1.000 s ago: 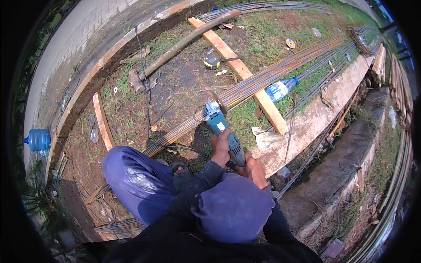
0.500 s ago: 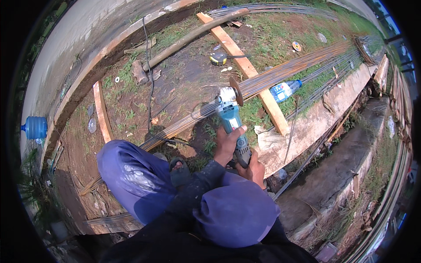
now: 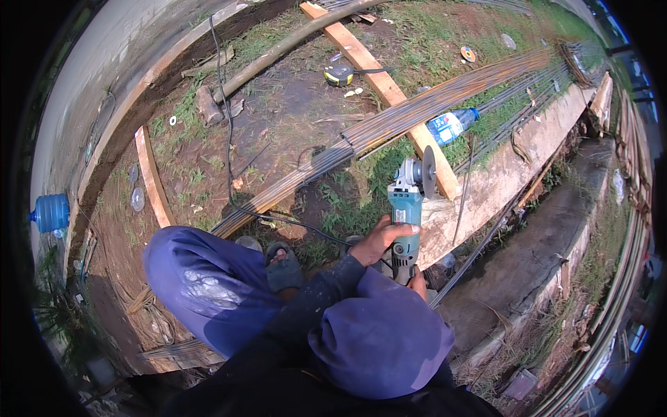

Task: The person uses an angle grinder to cut a bundle of metal rods resting on wooden supports. After cutting, the person sets the grinder aside and handles the cut rods.

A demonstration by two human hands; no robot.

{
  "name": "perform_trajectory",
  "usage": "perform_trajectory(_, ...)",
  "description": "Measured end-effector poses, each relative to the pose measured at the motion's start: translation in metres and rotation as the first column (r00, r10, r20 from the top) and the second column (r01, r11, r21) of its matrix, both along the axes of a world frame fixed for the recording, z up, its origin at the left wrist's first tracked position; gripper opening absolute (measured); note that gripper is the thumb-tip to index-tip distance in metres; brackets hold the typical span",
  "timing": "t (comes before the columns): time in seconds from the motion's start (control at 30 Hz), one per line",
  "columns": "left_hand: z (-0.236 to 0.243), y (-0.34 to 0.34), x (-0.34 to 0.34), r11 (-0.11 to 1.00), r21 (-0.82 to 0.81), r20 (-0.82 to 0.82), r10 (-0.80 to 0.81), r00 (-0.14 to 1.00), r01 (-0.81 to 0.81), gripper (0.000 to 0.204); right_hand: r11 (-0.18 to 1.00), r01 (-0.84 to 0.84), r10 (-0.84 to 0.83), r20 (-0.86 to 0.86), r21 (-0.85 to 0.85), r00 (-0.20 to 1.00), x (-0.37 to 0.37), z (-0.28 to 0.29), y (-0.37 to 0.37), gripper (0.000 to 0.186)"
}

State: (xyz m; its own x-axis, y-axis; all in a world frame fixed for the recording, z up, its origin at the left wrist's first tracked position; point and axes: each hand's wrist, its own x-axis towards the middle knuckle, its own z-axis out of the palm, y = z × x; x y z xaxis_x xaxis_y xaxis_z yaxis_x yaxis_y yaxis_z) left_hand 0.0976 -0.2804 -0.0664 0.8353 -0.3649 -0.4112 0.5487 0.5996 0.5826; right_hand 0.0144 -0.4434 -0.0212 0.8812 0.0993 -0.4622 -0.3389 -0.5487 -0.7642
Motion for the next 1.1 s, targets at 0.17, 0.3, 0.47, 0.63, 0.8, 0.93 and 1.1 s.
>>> perform_trajectory(0.17,0.001,0.027,0.002,0.833,0.421,-0.097,-0.352,0.931,0.359,0.034,0.962,-0.005,-0.011,-0.055,-0.274,0.998,-0.020,-0.025,-0.017,0.049)
perform_trajectory(0.3,0.003,0.070,0.019,0.807,0.577,-0.157,0.257,0.954,-0.123,0.028,0.947,-0.040,-0.001,-0.126,-0.318,0.992,-0.022,-0.026,-0.028,0.051)
perform_trajectory(0.47,0.005,0.119,0.044,0.603,0.532,-0.007,0.705,0.709,-0.594,0.014,0.898,-0.054,-0.026,-0.174,-0.436,0.984,-0.019,-0.035,-0.015,0.048)
perform_trajectory(0.63,0.023,0.120,0.060,0.551,0.548,0.021,0.743,0.669,-0.629,0.015,0.897,-0.034,-0.031,-0.139,-0.441,0.990,-0.017,-0.071,-0.015,0.050)
perform_trajectory(0.8,0.032,0.116,0.096,0.522,0.577,0.146,0.690,0.709,-0.628,0.015,0.872,-0.079,-0.004,-0.167,-0.484,0.986,-0.015,-0.075,-0.006,0.049)
perform_trajectory(0.93,0.022,0.119,0.137,0.508,0.638,0.262,0.565,0.783,-0.579,0.027,0.870,-0.022,0.020,-0.009,-0.493,1.000,-0.021,-0.075,-0.005,0.051)
perform_trajectory(1.1,0.001,0.128,0.191,0.306,0.889,0.336,0.067,0.939,-0.340,0.051,0.872,-0.019,0.073,0.090,-0.489,0.993,-0.023,-0.077,-0.007,0.059)
